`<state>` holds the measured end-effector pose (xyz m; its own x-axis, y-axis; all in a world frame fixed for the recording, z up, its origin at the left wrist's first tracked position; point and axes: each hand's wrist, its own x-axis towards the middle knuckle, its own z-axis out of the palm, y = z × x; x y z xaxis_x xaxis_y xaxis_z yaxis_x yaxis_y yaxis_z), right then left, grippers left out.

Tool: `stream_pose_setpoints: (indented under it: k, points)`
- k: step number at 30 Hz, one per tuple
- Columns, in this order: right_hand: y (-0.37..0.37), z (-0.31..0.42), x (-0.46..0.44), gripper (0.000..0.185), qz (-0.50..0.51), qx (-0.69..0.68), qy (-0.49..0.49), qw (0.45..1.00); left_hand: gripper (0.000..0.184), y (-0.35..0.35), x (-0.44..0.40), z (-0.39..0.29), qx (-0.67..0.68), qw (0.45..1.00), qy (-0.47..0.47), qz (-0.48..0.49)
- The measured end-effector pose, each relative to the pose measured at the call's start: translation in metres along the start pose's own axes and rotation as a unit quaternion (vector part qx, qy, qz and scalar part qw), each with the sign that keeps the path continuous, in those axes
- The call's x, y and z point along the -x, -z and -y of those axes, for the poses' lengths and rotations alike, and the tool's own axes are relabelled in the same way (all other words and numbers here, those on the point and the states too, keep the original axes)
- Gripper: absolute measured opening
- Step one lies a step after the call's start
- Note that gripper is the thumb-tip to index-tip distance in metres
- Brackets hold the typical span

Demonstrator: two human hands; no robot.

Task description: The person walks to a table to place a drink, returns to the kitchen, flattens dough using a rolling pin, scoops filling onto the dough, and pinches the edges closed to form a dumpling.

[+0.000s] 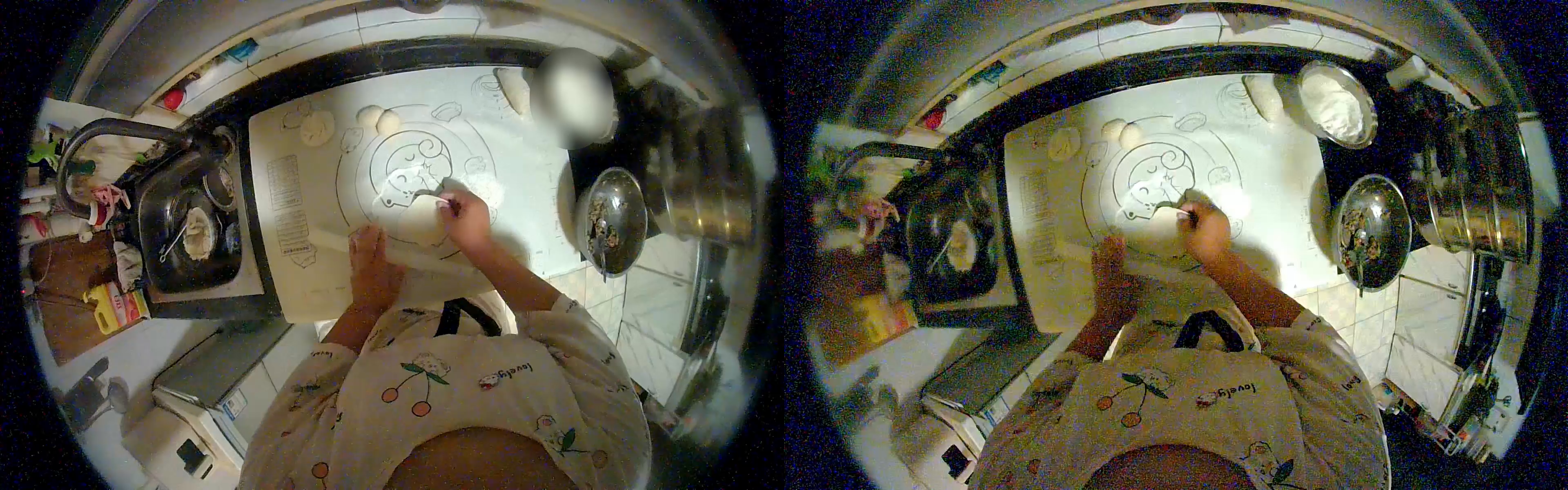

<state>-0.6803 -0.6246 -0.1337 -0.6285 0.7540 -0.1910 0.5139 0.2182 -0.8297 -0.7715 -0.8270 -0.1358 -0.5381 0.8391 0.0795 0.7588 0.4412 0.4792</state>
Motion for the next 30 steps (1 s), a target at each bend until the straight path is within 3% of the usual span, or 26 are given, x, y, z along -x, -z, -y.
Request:
stream_pose_setpoints:
  k: [2, 5, 8, 10, 13, 18, 20, 21, 24, 28, 30]
  points:
    - [0.003, 0.007, 0.009, 0.02, -0.053, -0.061, -0.009, 0.997, 0.074, 0.01, 0.007, -0.019, -0.062, 0.994, 0.02, 0.088]
    - [0.005, -0.008, 0.018, 0.022, -0.03, 0.09, 0.074, 0.993, 0.08, 0.011, 0.002, -0.025, -0.048, 0.994, 0.038, 0.091]
    - [0.01, -0.001, 0.01, 0.021, -0.027, 0.156, 0.149, 0.976, 0.081, 0.015, -0.053, -0.032, -0.019, 1.0, -0.005, 0.013]
    - [0.017, 0.014, -0.002, 0.024, 0.013, 0.133, 0.118, 0.984, 0.08, -0.012, -0.105, -0.024, -0.083, 0.994, -0.04, -0.065]
    - [0.015, 0.012, -0.017, 0.024, 0.067, 0.135, 0.078, 0.985, 0.074, -0.009, -0.164, -0.041, -0.035, 0.993, -0.027, -0.109]
    - [0.019, 0.025, -0.017, 0.019, 0.122, 0.187, 0.061, 0.973, 0.065, -0.007, -0.089, -0.034, -0.14, 0.99, 0.007, 0.008]
    - [0.016, 0.017, -0.019, 0.018, 0.089, 0.179, 0.128, 0.971, 0.068, -0.006, -0.1, -0.034, -0.132, 0.991, 0.014, 0.025]
    - [0.016, 0.014, -0.024, 0.018, 0.067, 0.177, 0.164, 0.968, 0.07, -0.001, -0.122, -0.034, -0.067, 0.997, -0.031, -0.03]
    - [0.015, 0.017, -0.036, 0.016, 0.101, 0.175, 0.119, 0.972, 0.072, -0.012, -0.167, -0.037, -0.037, 0.995, -0.015, -0.094]
    - [0.003, 0.014, -0.038, 0.015, 0.155, 0.232, 0.169, 0.945, 0.072, -0.005, -0.063, -0.021, -0.097, 0.995, -0.004, 0.028]
    - [0.008, 0.018, -0.035, 0.022, 0.14, 0.224, 0.107, 0.958, 0.074, -0.005, 0.001, -0.015, -0.072, 0.993, 0.036, 0.088]
